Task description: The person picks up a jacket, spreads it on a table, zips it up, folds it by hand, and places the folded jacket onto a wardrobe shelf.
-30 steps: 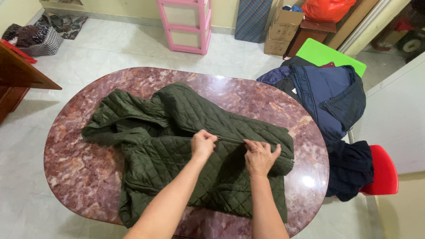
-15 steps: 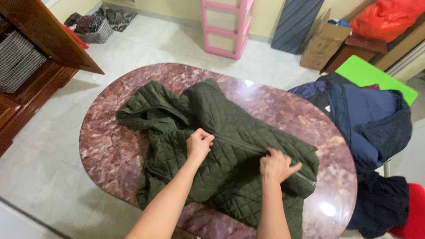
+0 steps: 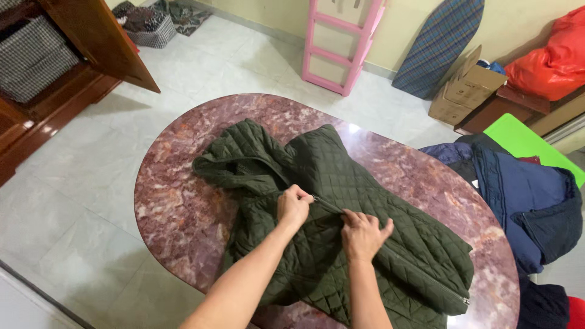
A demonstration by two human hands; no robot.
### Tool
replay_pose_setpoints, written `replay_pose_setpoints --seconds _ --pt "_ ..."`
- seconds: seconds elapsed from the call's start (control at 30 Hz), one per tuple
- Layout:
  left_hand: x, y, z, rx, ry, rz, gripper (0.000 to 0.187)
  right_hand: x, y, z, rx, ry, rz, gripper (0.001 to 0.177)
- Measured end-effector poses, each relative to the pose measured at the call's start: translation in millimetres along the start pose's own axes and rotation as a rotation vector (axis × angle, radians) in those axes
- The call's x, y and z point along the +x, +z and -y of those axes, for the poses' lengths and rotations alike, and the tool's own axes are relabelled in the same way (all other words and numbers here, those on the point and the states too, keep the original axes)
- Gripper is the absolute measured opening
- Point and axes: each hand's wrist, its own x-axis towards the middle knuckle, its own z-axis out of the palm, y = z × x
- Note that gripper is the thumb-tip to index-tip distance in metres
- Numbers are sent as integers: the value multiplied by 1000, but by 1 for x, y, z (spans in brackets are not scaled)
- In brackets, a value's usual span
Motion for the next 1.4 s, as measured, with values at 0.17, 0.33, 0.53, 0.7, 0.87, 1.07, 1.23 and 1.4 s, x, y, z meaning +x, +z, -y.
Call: replay_pose_setpoints --seconds 0.17,0.33,0.53,0.7,0.87,1.07,1.23,1.4 --pt "39 -22 20 -2 13 -46 15 4 15 -9 -82 89 27 24" --pt "74 -61 32 26 6 -117 14 14 19 -8 -83 214 67 21" --pt "103 -122 33 -44 -17 -197 15 16 28 -16 -110 250 61 23" --pt "113 -117 35 95 166 -206 14 32 35 0 -129 396 291 38" --pt "92 -104 66 87 311 -205 54 24 41 46 -12 202 185 48" --pt "40 -103 81 245 89 -321 66 7 27 96 185 -2 186 47" --pt "1 -106 107 248 -292 -119 48 -25 16 95 251 -115 235 43" --pt "-45 -116 124 618 -49 -99 88 -71 6 70 279 -121 279 43"
